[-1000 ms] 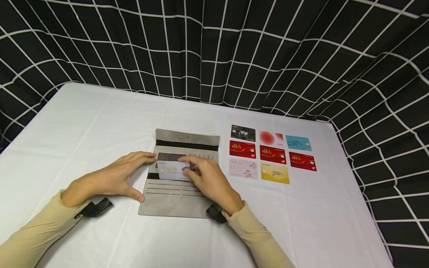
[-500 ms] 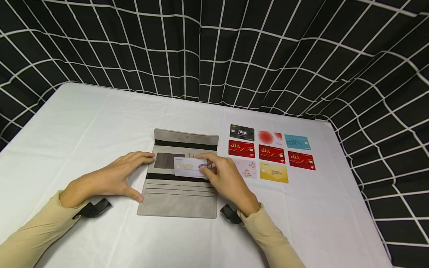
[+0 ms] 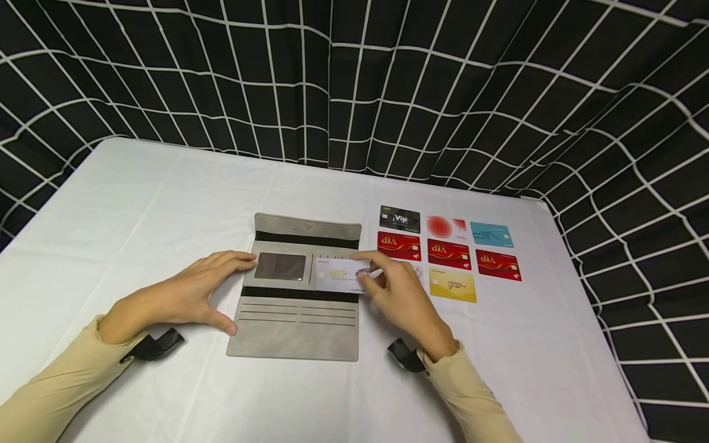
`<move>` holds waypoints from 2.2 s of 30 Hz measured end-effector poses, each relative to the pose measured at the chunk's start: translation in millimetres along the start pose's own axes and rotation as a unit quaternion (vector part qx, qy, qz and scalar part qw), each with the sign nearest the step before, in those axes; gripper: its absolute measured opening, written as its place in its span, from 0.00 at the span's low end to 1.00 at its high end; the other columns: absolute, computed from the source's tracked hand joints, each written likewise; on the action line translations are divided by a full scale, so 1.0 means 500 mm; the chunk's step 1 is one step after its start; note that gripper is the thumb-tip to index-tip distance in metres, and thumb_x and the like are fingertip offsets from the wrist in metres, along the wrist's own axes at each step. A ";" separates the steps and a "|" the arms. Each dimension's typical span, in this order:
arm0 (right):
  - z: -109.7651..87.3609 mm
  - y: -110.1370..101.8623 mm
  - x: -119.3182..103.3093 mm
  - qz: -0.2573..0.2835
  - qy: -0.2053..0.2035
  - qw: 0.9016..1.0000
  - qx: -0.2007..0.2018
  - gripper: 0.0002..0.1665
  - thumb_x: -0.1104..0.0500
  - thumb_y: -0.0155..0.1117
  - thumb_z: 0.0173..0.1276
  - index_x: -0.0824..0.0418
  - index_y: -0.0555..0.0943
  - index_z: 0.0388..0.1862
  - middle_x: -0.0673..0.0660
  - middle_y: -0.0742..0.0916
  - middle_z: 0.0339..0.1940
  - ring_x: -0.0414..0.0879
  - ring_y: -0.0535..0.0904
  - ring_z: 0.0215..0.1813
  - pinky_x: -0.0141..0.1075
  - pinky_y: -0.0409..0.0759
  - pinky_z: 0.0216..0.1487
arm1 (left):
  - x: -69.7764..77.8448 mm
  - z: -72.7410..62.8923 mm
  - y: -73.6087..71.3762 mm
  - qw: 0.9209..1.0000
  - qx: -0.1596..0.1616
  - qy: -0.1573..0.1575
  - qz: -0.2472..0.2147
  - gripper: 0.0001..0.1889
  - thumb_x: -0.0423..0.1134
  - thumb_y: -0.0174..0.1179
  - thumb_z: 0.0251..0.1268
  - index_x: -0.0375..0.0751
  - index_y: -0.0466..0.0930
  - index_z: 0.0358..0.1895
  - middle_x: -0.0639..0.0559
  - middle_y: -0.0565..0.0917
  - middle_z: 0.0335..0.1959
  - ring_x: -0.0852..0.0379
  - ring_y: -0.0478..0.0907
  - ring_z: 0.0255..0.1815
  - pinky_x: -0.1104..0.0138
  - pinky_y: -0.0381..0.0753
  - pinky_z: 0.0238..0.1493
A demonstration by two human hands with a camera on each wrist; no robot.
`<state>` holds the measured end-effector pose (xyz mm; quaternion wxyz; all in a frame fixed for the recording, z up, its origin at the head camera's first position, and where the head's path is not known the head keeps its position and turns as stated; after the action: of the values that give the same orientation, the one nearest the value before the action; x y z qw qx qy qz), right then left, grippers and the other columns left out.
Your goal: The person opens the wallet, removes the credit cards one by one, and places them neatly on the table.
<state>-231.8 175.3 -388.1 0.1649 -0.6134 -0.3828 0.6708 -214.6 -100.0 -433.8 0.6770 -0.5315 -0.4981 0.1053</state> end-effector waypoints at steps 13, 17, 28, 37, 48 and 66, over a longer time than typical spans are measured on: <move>-0.032 -0.057 0.048 -0.025 0.020 0.999 0.034 0.20 0.64 0.65 0.68 0.54 0.80 0.59 0.60 0.87 0.41 0.48 0.83 0.31 0.30 0.81 0.33 | -0.002 0.000 0.001 1.000 0.000 -0.002 0.003 0.56 0.62 0.77 0.37 0.37 0.65 0.71 0.44 0.64 0.75 0.41 0.59 0.76 0.41 0.58 0.73; -0.042 -0.072 0.062 -0.024 0.024 0.998 0.044 0.20 0.64 0.65 0.68 0.56 0.80 0.59 0.62 0.87 0.41 0.49 0.85 0.33 0.29 0.82 0.35 | -0.003 0.000 0.001 1.000 0.000 -0.003 0.002 0.56 0.62 0.77 0.37 0.37 0.64 0.71 0.44 0.64 0.75 0.41 0.59 0.76 0.41 0.59 0.73; -0.067 -0.115 0.100 -0.042 0.004 0.997 0.070 0.21 0.68 0.63 0.68 0.60 0.79 0.60 0.64 0.87 0.40 0.51 0.84 0.30 0.30 0.83 0.29 | -0.002 -0.001 -0.001 1.000 0.000 -0.003 0.001 0.56 0.63 0.77 0.37 0.37 0.65 0.71 0.44 0.64 0.75 0.41 0.59 0.76 0.41 0.59 0.73; -0.092 -0.159 0.140 -0.069 0.022 0.994 0.084 0.23 0.69 0.63 0.68 0.64 0.77 0.62 0.66 0.86 0.41 0.51 0.84 0.33 0.26 0.82 0.31 | -0.004 -0.001 -0.001 1.000 -0.001 -0.007 0.001 0.56 0.62 0.77 0.36 0.37 0.65 0.71 0.44 0.64 0.75 0.41 0.58 0.76 0.40 0.59 0.73; -0.110 -0.200 0.176 -0.077 0.024 0.993 0.087 0.23 0.68 0.63 0.68 0.64 0.76 0.63 0.66 0.85 0.40 0.39 0.84 0.29 0.24 0.81 0.30 | -0.003 0.000 0.000 1.000 -0.001 -0.006 -0.004 0.56 0.62 0.77 0.36 0.37 0.64 0.71 0.45 0.64 0.75 0.41 0.59 0.76 0.40 0.59 0.73; -0.144 -0.271 0.247 -0.111 0.052 0.988 0.098 0.23 0.66 0.62 0.70 0.69 0.74 0.63 0.69 0.85 0.40 0.32 0.80 0.26 0.23 0.80 0.27 | -0.003 -0.001 0.000 1.000 -0.001 -0.004 -0.009 0.56 0.63 0.77 0.36 0.38 0.64 0.71 0.45 0.63 0.75 0.42 0.58 0.76 0.40 0.58 0.73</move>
<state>-220.7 371.3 -373.9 0.3168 -0.5820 -0.3719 0.6501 -215.0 -101.3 -434.5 0.6757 -0.5269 -0.5056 0.1009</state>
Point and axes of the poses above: each hand's wrist, its own z-axis towards the middle knuckle, its own y-axis out of the palm, x = y × z, the point moved 9 cm from there along z, towards the middle knuckle
